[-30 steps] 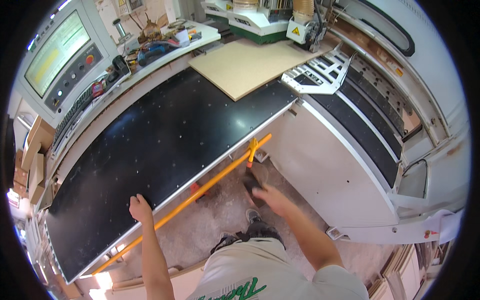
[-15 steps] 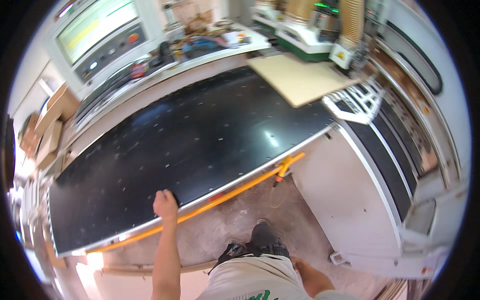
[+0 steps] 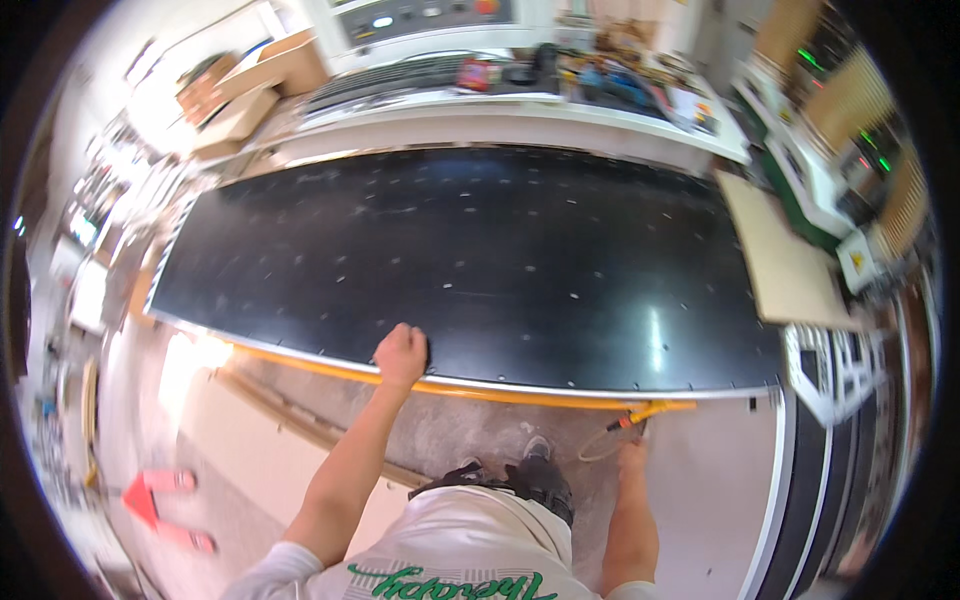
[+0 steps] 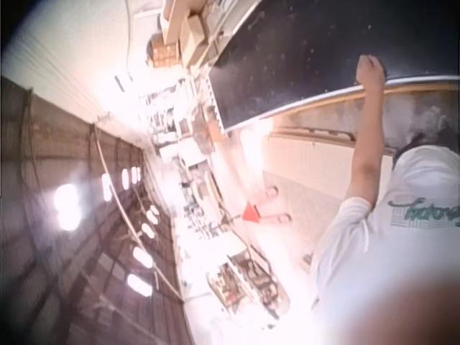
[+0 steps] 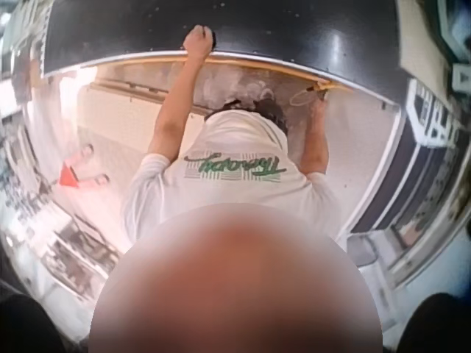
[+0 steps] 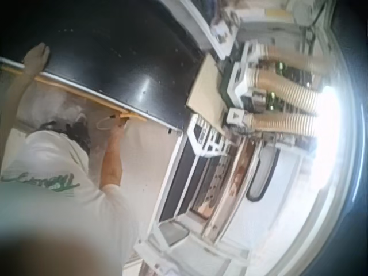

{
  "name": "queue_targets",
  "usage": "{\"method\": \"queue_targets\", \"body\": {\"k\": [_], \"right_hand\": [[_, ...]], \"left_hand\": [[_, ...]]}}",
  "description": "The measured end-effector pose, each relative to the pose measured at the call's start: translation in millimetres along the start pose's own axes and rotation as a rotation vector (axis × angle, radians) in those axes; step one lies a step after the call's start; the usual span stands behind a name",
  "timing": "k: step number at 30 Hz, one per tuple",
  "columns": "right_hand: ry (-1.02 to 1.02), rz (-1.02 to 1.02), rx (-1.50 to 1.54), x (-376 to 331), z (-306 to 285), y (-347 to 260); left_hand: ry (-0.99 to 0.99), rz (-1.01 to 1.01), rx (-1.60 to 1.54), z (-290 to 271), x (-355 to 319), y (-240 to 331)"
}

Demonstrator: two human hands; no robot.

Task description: The person repeatedly picks up large rectangular wood panels from a stack, places them on a CNC machine table, and uses a yellow air gun to blow dust off the table surface. The person then removes the panels and returns them to the stack, repeating the cycle.

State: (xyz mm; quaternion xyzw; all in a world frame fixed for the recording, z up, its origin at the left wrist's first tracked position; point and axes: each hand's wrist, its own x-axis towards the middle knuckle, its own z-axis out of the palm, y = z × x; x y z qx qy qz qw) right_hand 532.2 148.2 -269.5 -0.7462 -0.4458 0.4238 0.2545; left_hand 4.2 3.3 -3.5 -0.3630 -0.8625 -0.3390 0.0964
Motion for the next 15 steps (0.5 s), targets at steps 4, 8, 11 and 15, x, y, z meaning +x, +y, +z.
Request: {"method": "queue_targets", "body": {"k": [4,8,11,15], "right_hand": [[-0.313,0.306,0.495,37,16,-73],[-0.347,0.209,0.683,21,-6,-86],[-0.207,0.117,0.764,7,-73,-91],[-0.118,-0.147,0.939,-35,-187,-126]], "left_hand": [[-0.100,-0.114,0.099,-9,2,8],[-0.091,-0.173,0.105,-13,5,13],[-0.069,-0.221,0.120,-10,3,17],[-0.052,-0.280,0.138,-8,4,19]]}}
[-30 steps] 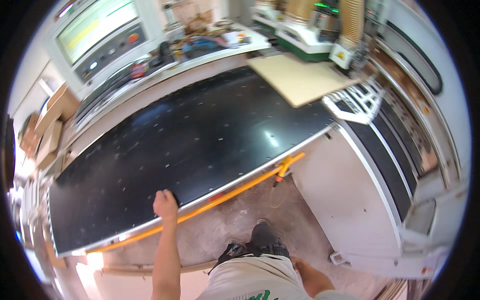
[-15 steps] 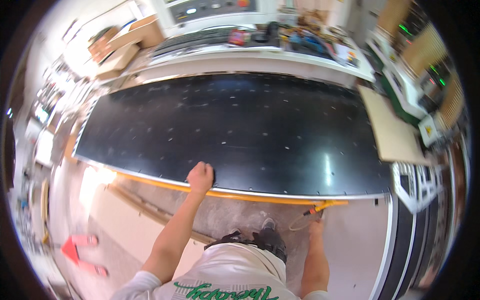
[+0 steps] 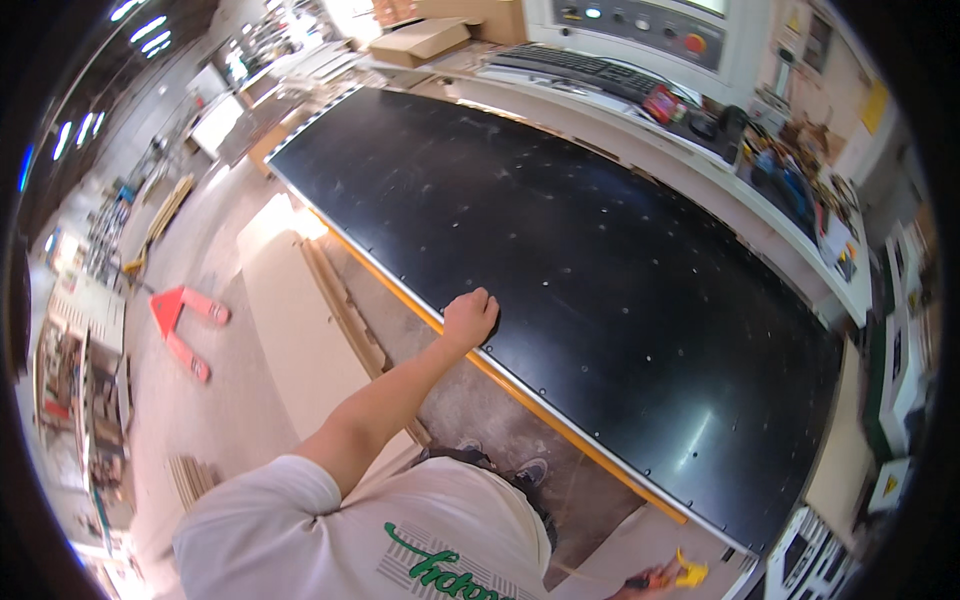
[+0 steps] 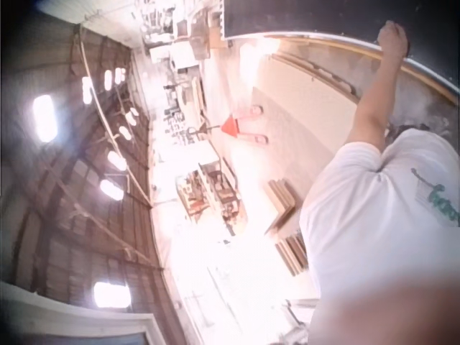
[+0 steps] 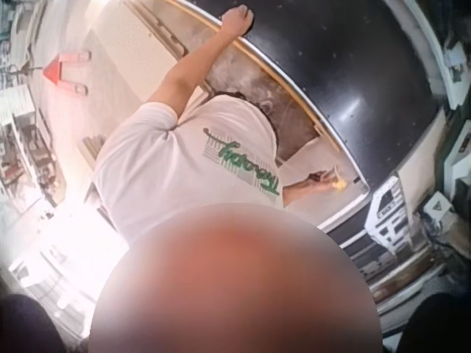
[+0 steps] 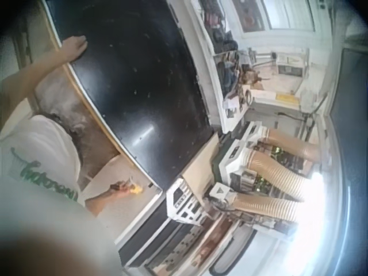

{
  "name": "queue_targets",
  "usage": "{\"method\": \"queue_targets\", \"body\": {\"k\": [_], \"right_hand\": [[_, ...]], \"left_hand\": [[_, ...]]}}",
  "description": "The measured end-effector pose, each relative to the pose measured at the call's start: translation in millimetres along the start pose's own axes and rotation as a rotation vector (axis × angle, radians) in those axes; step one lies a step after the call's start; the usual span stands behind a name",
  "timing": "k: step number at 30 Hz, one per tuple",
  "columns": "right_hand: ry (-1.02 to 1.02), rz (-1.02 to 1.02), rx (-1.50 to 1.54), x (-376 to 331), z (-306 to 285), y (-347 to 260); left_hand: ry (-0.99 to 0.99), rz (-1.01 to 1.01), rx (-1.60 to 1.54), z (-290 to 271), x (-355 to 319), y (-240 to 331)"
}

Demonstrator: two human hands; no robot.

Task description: The person repeatedly picks up large rectangular wood panels from a stack, places them on a CNC machine table, and uses a yellow air gun to blow dust off the table surface. The person then removes the panels and returns them to the stack, repeating the cycle.

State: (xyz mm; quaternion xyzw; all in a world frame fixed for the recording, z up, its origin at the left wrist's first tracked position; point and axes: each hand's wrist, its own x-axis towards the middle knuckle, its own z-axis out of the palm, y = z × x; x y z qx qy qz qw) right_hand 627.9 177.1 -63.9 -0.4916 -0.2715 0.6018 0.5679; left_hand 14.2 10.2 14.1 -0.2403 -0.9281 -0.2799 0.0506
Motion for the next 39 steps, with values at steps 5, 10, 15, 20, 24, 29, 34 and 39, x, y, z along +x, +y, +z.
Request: {"method": "queue_targets", "body": {"k": [5,10,15,20,24,29,34,39], "right_hand": [[-0.028,0.140,-0.172,-58,55,-75],[-0.735,0.587,-0.814,-83,146,-55],[-1.244,0.522,-0.729,-88,240,-34],[-1.424,0.510,-0.771,-102,310,-32],[-1.615,0.644,-0.907,-113,347,-24],[-1.994,0.404,-1.480,-132,398,5],[-1.946,0.540,-1.426,-150,458,4],[-1.813,0.565,-1.203,-162,487,0]], "left_hand": [[0.033,-0.033,0.003,1,0,1],[0.126,-0.041,-0.038,7,0,-1],[0.257,-0.282,-0.238,3,-4,6],[0.174,-0.533,-0.641,-22,-42,-3],[0.194,-0.633,-0.681,-43,-66,-40],[0.213,-0.819,-0.777,-60,-55,-97],[0.220,-0.728,-0.812,-62,-30,-107],[0.117,-0.770,-0.871,-78,-2,-96]]}}
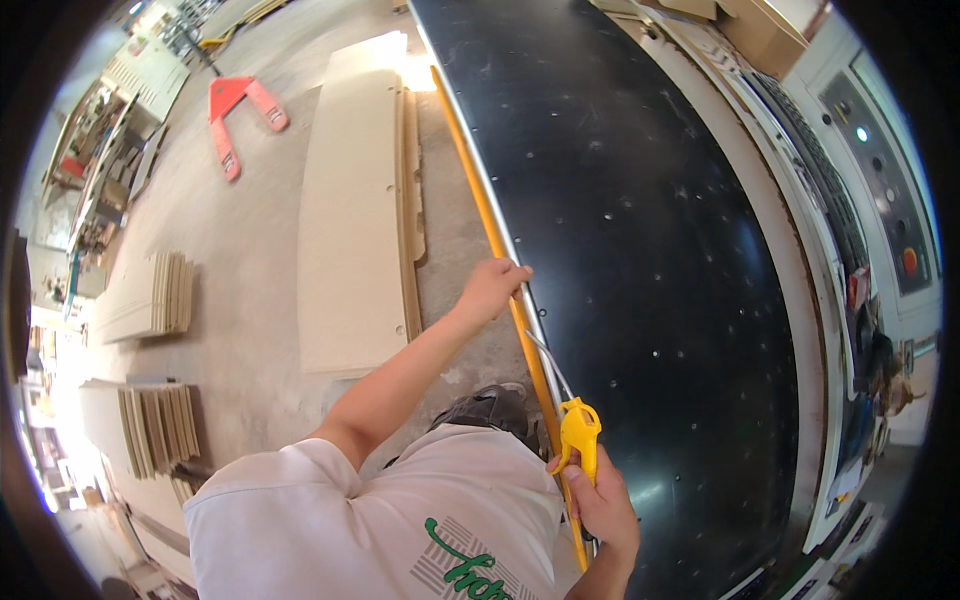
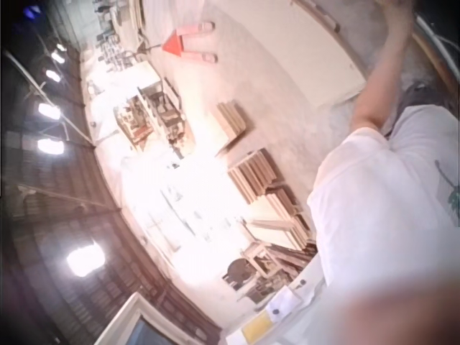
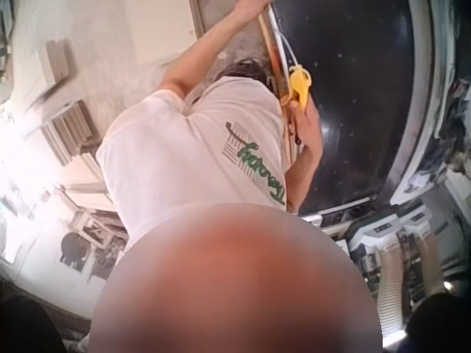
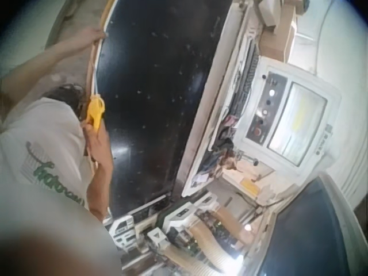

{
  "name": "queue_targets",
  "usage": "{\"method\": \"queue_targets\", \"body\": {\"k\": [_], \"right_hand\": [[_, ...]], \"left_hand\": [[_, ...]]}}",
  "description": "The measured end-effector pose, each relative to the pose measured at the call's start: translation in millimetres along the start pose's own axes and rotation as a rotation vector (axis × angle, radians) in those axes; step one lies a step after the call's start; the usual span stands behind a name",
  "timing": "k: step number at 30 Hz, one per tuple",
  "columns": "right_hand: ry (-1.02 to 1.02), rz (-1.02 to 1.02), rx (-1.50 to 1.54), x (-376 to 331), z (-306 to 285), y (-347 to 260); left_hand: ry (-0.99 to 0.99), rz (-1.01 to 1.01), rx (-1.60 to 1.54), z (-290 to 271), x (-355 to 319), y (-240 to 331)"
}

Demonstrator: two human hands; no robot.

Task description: The person repeatedly picks up large rectangular wood panels from a stack, places them on a CNC machine table, and uses a yellow air gun to blow dust off the table surface. The person then removes the panels and returns them to the stack, repeating the cycle.

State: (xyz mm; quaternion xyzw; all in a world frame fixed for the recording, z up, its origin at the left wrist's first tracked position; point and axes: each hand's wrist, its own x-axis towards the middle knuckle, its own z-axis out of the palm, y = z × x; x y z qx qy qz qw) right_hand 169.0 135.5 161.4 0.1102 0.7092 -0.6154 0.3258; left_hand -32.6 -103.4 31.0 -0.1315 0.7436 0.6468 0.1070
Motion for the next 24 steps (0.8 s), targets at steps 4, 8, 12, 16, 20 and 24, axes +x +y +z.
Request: {"method": "queue_targets", "body": {"k": [4,8,12,16,20,24], "right_hand": [[-0.011,0.058,0.178,7,8,4],[0.070,-0.106,0.323,13,1,24],[0.178,-0.054,0.472,2,-14,55],[0.390,-0.008,0.759,-26,-26,93],[0.858,-0.266,1.126,-83,-29,154],[1.758,-0.171,1.323,-144,-26,230]], "left_hand": [[-0.182,-0.012,-0.112,9,12,33],[-0.455,-0.053,-0.126,66,17,52],[-0.560,-0.160,-0.107,136,2,49],[-0.687,-0.016,0.076,210,-13,37],[-0.775,0.207,0.155,267,-38,17],[-0.964,0.415,0.240,303,-82,-5]]}}
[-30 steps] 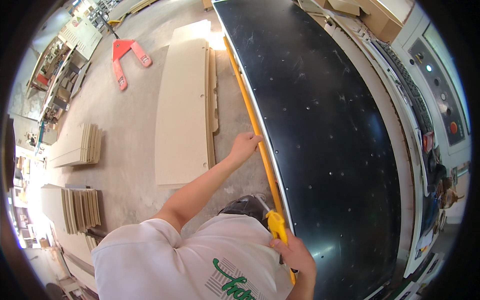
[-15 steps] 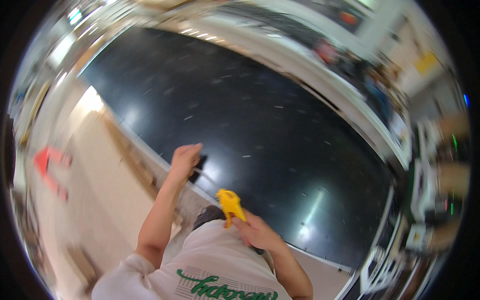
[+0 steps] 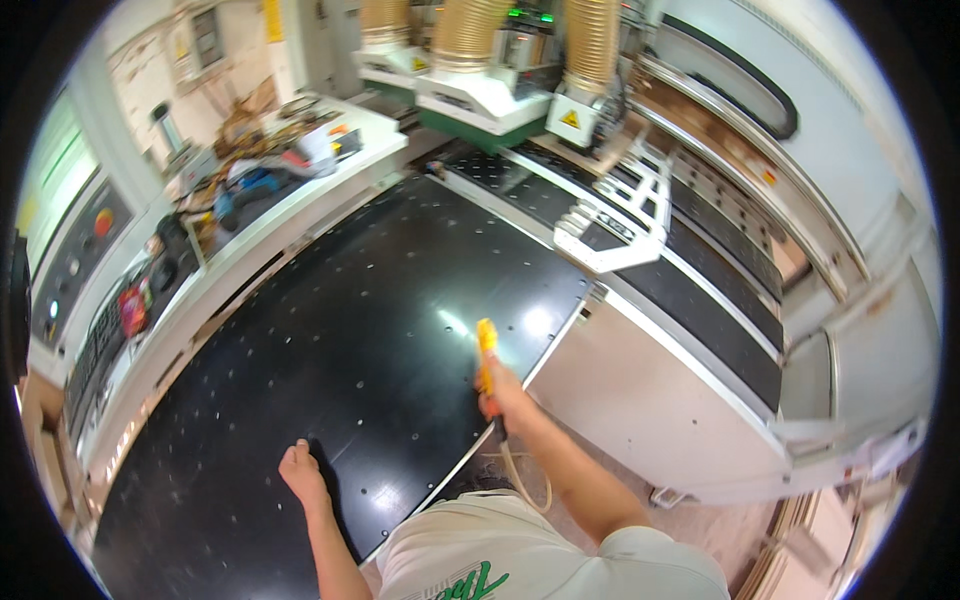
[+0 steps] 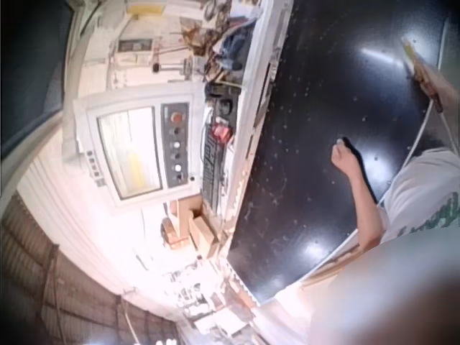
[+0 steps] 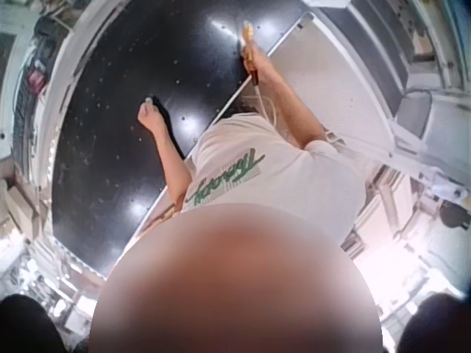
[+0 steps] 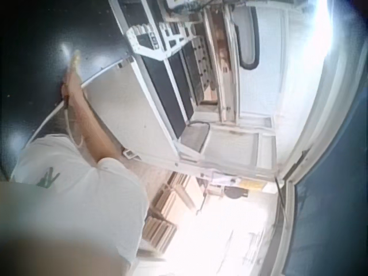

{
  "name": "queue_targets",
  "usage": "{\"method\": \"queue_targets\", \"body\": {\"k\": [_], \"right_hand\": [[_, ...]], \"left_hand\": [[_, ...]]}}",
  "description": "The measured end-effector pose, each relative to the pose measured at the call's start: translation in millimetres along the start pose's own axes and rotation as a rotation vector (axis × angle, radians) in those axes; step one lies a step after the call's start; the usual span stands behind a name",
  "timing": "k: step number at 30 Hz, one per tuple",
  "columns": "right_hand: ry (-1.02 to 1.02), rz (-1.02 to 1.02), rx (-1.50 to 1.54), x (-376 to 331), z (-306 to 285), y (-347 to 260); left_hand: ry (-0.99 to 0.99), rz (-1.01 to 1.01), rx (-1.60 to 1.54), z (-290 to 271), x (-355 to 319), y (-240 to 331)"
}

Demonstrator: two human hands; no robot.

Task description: The person repeatedly picks up large rectangular wood panels from a stack, places them on a CNC machine table, and uses a yellow air gun to blow dust off the table surface. The person then removes the panels and returns them to the stack, repeating the cycle.

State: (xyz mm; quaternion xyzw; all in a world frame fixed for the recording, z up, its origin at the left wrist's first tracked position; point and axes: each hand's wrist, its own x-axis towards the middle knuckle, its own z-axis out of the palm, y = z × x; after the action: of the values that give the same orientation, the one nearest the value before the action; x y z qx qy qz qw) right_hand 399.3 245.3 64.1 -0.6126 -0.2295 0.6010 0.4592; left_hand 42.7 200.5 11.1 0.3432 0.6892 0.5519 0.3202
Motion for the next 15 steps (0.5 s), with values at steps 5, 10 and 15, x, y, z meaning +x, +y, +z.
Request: {"method": "queue_targets", "body": {"k": [5,10,15], "right_hand": [[0.464,-0.371,0.202,37,-105,-17],[0.838,-0.558,0.464,31,-176,-23],[1.110,-0.589,0.636,31,-195,-33]], "left_hand": [[-0.168,0.050,0.049,53,10,9],[-0.204,0.275,0.277,73,16,12],[-0.192,0.371,0.373,74,8,17]]}}
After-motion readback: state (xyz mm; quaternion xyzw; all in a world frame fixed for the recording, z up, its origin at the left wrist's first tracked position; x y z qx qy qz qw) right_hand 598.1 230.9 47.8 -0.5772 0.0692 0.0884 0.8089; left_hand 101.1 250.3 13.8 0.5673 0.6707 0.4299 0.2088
